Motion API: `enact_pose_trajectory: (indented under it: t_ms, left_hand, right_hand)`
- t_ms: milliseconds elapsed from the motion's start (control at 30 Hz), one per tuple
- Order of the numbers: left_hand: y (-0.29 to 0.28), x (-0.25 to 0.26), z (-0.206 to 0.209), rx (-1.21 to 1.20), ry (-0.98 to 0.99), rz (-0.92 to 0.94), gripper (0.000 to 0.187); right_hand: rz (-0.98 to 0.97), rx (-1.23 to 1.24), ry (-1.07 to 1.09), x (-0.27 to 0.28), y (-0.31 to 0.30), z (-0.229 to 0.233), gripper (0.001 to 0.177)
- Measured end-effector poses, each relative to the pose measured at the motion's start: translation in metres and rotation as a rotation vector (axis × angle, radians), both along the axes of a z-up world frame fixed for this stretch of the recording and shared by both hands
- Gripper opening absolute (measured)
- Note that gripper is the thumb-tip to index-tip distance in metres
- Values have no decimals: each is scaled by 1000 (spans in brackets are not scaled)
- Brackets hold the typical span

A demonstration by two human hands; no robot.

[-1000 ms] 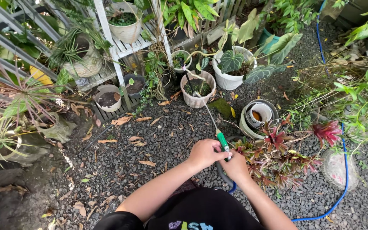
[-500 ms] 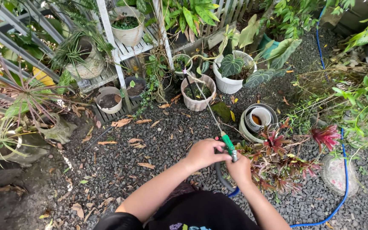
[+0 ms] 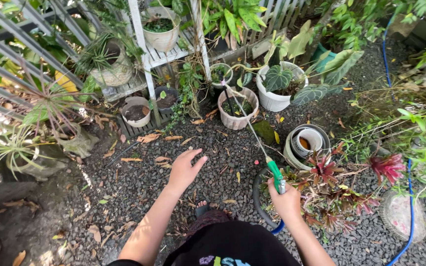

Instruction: Watering several potted plants in an outdoor garden using a hose.

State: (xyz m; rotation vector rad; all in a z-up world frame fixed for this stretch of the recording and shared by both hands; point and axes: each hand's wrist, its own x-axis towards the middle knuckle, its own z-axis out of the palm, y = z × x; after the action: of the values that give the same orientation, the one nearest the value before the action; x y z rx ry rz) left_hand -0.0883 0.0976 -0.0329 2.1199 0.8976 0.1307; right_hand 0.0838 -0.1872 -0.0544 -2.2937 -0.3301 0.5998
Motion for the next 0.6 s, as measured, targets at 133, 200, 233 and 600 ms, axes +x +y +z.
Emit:
enact_pose_trajectory:
  t_ms: [133,200,233,600]
  left_hand:
    - [-4,-23,-26,-120,33,130,50]
    - [-6,-33,-73,-121,-53,135,43]
    - [-8,-38,-96,-121,-144,134,35]
    - [-58,21,-43,-526,-435,71,49]
  right_hand:
    - [37,-42,8,4,2,0,55]
    - [-16,-54,-2,15,8,-25,47]
    - [-73,-64,-15,20,10,-37,46]
    - [164,-4,-54,37,106,7,40]
